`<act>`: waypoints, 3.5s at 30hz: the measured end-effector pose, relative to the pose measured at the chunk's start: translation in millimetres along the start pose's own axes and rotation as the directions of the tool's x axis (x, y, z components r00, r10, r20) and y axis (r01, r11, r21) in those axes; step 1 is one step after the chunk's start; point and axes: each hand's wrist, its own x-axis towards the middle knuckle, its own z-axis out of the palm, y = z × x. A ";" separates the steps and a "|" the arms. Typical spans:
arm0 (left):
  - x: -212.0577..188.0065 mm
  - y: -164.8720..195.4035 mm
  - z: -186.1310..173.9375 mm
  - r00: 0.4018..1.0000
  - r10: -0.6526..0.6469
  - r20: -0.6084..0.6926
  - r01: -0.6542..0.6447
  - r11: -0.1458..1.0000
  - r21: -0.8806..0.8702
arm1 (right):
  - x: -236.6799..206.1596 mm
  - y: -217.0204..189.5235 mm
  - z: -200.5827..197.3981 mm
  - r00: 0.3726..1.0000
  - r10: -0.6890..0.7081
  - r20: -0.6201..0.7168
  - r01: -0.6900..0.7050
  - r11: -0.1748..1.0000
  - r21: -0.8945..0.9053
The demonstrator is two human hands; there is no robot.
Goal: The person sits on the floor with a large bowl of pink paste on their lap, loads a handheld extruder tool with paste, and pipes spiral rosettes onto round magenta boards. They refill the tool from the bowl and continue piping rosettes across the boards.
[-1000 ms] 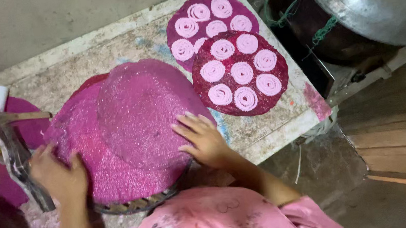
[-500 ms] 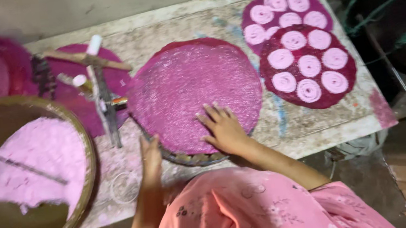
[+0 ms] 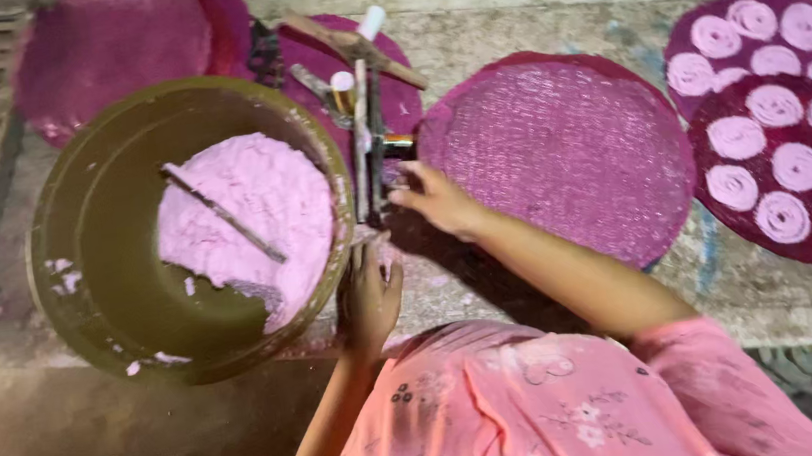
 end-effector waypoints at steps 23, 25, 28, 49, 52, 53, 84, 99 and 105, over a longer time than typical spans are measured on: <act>14.6 30.5 -89.5 0.903 0.387 -0.187 -0.410 0.906 -0.106 | -98.8 -87.8 -50.0 0.967 -0.031 0.255 -0.080 0.907 0.413; 28.2 41.6 -86.5 0.935 0.349 -0.062 -0.354 0.926 -0.129 | -138.8 -111.0 -63.1 0.930 0.055 0.364 -0.127 0.976 0.175; 26.4 56.1 -72.7 0.822 0.419 0.387 -0.051 0.730 -0.682 | -185.6 -136.3 -68.1 0.945 -0.007 0.326 0.219 0.754 -0.619; 98.6 58.4 -12.1 0.696 0.171 0.698 0.202 0.885 -0.419 | -283.9 -128.5 -234.7 0.799 -0.413 0.436 0.601 0.535 -0.594; 86.4 54.4 -11.3 0.381 0.349 0.856 0.512 0.691 -0.510 | -274.1 -127.6 -252.4 0.696 -0.526 0.488 0.589 0.030 -0.807; 75.9 56.7 -7.1 0.239 0.457 0.857 0.643 0.586 -0.492 | -265.8 -129.4 -256.9 0.657 -0.544 0.522 0.572 -0.091 -0.815; 56.7 -101.0 -195.8 0.982 0.190 -0.004 -0.162 0.823 -0.544 | -50.6 -104.9 119.5 0.799 -0.509 -0.320 0.478 0.861 -0.175; 85.0 -186.9 -225.2 0.942 0.287 -0.174 -0.303 0.951 -0.068 | 17.2 -167.3 234.0 0.826 -0.530 0.192 0.502 0.536 -0.679; 111.4 -240.3 -221.2 0.990 -0.062 -0.123 -0.016 0.836 -0.548 | 45.3 -129.7 208.4 0.893 -0.446 0.061 0.414 0.761 -0.500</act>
